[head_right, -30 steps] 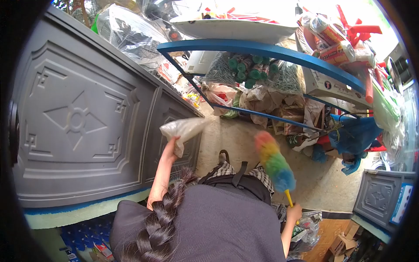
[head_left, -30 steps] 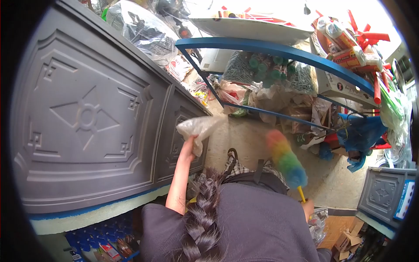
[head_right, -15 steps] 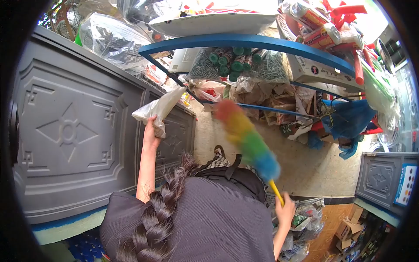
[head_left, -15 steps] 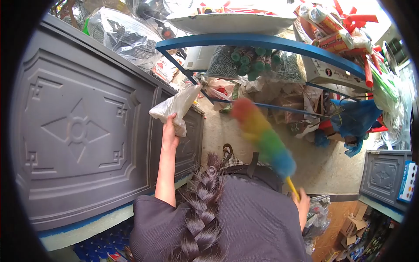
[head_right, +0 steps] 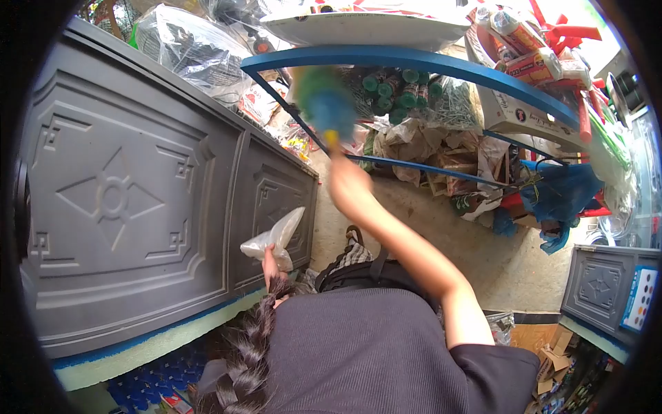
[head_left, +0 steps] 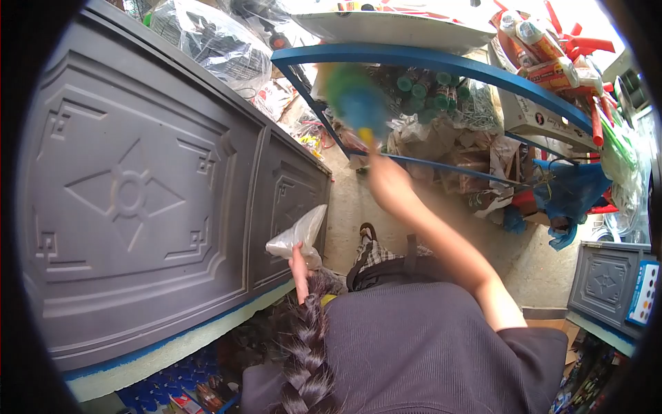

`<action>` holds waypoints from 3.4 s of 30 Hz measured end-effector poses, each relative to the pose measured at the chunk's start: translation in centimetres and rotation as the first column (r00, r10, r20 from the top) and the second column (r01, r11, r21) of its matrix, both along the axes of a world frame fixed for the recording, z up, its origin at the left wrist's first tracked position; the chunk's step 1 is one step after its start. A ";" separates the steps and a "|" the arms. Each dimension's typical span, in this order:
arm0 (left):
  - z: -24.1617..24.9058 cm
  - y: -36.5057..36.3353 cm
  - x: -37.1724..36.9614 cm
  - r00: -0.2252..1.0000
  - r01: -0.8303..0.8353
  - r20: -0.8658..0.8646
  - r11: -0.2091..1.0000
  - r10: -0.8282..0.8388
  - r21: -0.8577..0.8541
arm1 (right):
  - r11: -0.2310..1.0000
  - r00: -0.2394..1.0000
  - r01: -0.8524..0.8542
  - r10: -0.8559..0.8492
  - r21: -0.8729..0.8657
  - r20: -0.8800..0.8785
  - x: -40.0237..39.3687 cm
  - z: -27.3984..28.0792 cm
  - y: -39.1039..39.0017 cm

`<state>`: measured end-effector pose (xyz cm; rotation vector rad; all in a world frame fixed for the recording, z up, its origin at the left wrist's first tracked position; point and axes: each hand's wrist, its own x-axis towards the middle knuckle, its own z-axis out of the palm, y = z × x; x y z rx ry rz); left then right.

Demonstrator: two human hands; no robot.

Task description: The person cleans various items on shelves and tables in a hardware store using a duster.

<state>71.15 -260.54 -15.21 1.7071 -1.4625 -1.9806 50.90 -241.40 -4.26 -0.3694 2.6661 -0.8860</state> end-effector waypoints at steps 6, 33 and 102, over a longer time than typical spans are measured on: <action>-3.5 -1.3 4.8 0.998 0.026 0.064 0.989 -0.017 -0.144 | 0.909 0.993 -0.078 0.036 -0.409 -0.110 -5.6 1.8 0.3; 0.7 2.1 -3.9 0.957 -0.024 -0.278 0.976 0.085 0.216 | 0.989 0.998 0.068 -0.066 -0.130 0.024 5.6 3.8 13.9; -9.7 3.4 -27.2 0.848 0.098 -0.379 0.812 -0.370 -0.575 | 0.155 0.194 0.948 -0.974 -0.277 0.118 29.4 -13.1 27.7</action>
